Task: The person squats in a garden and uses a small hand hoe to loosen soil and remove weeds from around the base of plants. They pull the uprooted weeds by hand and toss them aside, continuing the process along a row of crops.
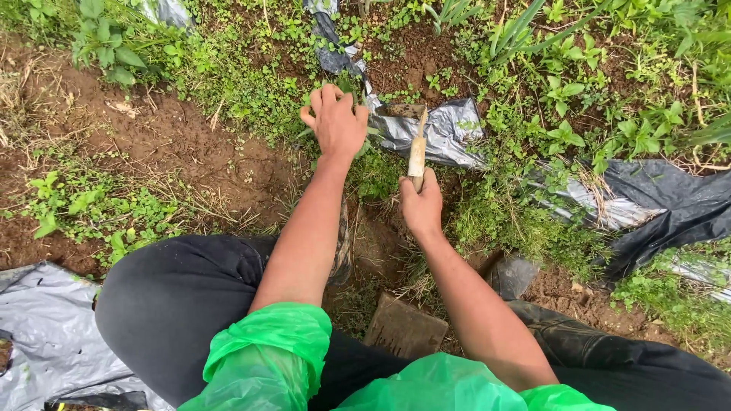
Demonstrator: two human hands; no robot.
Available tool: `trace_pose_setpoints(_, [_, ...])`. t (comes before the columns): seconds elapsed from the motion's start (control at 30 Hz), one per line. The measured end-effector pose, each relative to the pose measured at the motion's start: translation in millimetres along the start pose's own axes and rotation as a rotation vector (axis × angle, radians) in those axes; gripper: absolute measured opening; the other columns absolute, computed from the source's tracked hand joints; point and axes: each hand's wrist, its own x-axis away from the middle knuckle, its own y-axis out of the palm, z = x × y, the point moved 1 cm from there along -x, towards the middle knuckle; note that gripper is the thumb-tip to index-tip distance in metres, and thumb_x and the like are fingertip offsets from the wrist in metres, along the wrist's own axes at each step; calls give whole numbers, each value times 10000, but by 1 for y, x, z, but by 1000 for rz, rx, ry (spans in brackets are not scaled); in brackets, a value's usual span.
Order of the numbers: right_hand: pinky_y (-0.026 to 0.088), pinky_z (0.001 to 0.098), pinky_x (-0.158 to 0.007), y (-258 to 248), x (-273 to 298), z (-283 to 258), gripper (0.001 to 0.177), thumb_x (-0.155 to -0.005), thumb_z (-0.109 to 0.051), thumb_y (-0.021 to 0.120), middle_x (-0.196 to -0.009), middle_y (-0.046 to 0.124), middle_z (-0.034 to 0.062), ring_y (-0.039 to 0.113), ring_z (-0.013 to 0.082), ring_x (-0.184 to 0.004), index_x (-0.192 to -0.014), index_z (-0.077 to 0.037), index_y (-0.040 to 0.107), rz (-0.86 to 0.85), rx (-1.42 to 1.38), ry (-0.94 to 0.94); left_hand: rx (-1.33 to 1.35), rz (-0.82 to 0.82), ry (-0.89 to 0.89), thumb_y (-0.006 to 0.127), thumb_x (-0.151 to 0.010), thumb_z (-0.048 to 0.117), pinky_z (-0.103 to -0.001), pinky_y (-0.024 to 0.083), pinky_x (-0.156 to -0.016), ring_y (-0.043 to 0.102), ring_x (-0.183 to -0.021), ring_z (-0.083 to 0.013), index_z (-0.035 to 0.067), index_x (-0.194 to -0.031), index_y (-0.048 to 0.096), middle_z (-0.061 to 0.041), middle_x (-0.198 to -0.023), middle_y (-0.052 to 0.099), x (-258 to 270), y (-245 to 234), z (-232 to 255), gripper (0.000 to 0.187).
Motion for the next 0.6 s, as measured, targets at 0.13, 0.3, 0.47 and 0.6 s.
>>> trace_pose_setpoints(0.13, [424, 282, -316, 2, 8, -37, 88, -998, -136, 540, -526, 566, 74, 573, 161, -399, -974, -56, 514, 50, -165, -50, 218, -314, -139, 482, -939, 346, -509, 254, -937, 454, -646, -198, 258, -695, 437, 92, -573, 369, -37, 17, -19, 263])
trace_pose_setpoints(0.3, [428, 287, -283, 3, 14, -82, 111, -1002, -158, 539, -508, 563, 69, 562, 178, -350, -937, -78, 497, 74, -216, 3, -50, -768, 6, 450, -1066, 289, -590, 427, -1027, 712, -992, -352, 29, -1090, 702, -152, -898, 703, -75, 25, -38, 363])
trace_pose_setpoints(0.47, [434, 293, -374, 8, -10, -57, 120, -1014, -166, 562, -538, 554, 40, 563, 158, -407, -971, -62, 518, 53, -157, -22, -65, -857, 3, 537, -1036, 458, -589, 467, -1080, 625, -1202, -420, -26, -1304, 626, -254, -1191, 668, -82, -69, 45, 560])
trace_pose_setpoints(0.6, [406, 476, -613, 7, -17, -52, 229, -997, -277, 584, -630, 503, 135, 554, 288, -609, -1004, -78, 470, 107, 31, -53, -439, -788, 348, 641, -1020, 350, -736, 163, -1214, 629, -1181, -369, 95, -1294, 712, -107, -1034, 760, -86, -55, 41, 381])
